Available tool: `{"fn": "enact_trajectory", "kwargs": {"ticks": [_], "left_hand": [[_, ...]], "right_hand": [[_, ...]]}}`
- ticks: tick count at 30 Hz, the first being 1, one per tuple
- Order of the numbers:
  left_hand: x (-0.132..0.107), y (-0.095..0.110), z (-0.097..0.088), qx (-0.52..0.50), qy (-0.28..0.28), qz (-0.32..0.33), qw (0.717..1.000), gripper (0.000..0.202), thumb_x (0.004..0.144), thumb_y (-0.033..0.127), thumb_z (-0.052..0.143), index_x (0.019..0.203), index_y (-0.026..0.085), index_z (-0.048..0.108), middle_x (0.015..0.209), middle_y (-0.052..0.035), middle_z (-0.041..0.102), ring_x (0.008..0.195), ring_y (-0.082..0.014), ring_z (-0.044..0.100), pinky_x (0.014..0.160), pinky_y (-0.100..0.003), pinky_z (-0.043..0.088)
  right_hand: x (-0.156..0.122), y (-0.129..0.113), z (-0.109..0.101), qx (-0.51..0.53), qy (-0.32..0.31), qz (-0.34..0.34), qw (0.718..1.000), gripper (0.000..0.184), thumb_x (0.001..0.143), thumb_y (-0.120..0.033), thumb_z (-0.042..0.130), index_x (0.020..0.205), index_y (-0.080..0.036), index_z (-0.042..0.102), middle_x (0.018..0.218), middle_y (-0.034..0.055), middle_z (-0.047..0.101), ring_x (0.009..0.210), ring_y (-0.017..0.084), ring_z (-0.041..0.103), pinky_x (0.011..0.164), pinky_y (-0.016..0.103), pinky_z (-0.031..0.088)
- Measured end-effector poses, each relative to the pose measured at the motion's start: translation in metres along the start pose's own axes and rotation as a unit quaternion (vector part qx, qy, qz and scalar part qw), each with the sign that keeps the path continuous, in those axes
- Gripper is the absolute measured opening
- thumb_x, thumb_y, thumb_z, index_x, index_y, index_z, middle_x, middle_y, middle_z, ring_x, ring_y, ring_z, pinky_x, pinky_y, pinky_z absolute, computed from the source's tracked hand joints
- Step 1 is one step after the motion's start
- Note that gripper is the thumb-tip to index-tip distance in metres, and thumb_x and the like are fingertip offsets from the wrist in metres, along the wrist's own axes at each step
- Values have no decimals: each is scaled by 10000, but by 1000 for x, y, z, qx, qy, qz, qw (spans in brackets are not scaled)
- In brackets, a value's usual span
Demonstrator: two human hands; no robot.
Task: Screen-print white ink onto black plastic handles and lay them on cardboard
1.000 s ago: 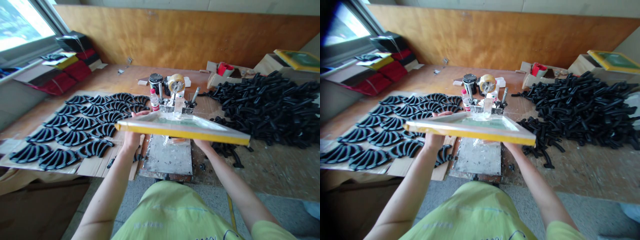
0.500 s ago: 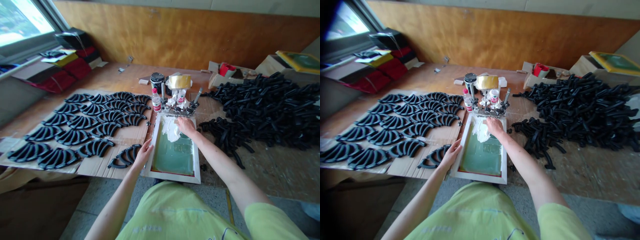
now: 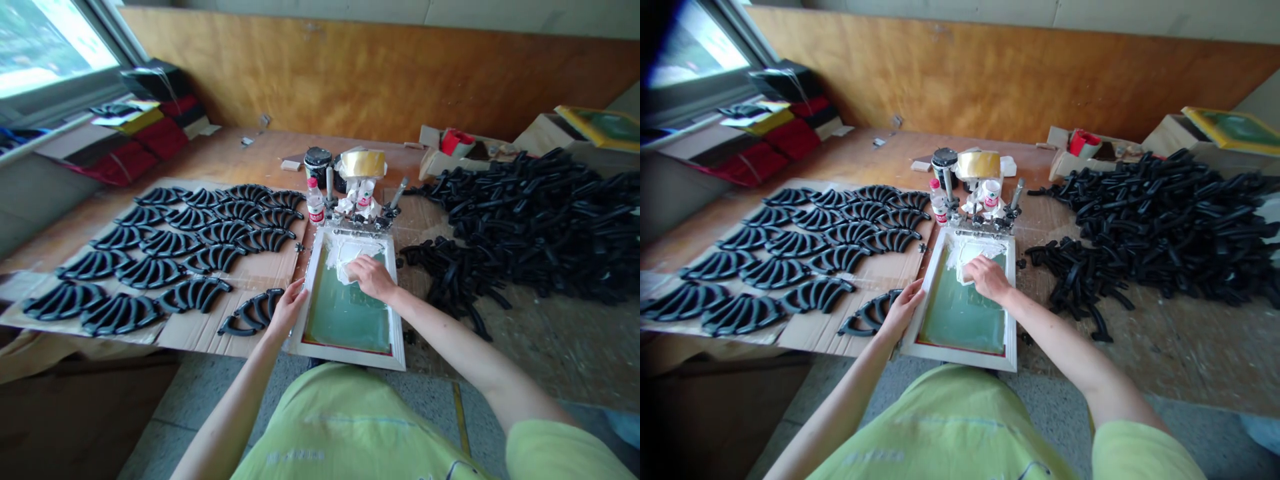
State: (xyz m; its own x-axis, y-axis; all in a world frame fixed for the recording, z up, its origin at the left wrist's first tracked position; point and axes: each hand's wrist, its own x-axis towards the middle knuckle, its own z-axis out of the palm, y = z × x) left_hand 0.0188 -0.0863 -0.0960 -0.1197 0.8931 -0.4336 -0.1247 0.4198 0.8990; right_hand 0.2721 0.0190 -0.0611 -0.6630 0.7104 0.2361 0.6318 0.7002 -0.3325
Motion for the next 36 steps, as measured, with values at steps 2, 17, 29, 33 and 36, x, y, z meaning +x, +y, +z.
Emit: {"fn": "enact_trajectory", "kwargs": {"ticks": [2,17,29,33,36], "left_hand": [[-2,2,0,5,-1,-2,1000,655,747,505,664,1318,221,514,864,-30,715,675,-166,649,601,-252,504],[-16,133,23,-17,8,135,991,495,773,595,582,1008,167,665,890,-38,675,693,-146,621,574,-224,480],[1,60,68,-96,-91,-72,989,592,777,624,582,1125,146,594,1035,-167,707,806,-221,688,529,-250,506],[-24,9,64,-122,-63,-126,982,513,761,614,609,978,149,626,938,-127,717,808,-220,694,515,-234,485],[-34,-10,26,-111,61,-91,988,448,799,575,566,890,141,625,891,-100,713,729,-183,682,506,-219,461]], "right_hand": [[-7,-2,4,12,1,-23,1000,242,823,-90,498,975,-176,666,967,88,671,984,228,561,860,334,435],[22,99,-64,58,172,324,929,294,888,-231,478,1128,-160,630,842,47,690,781,189,628,765,320,479],[-29,-12,27,-26,55,154,986,147,882,-303,590,965,-227,685,907,78,626,957,239,530,881,376,426],[-33,-59,17,43,15,33,998,244,930,-299,518,1134,-253,645,940,55,627,949,201,549,864,315,438],[-63,-47,7,50,-34,62,996,329,941,-176,441,1203,-284,607,998,26,637,897,159,586,795,266,457]]}}
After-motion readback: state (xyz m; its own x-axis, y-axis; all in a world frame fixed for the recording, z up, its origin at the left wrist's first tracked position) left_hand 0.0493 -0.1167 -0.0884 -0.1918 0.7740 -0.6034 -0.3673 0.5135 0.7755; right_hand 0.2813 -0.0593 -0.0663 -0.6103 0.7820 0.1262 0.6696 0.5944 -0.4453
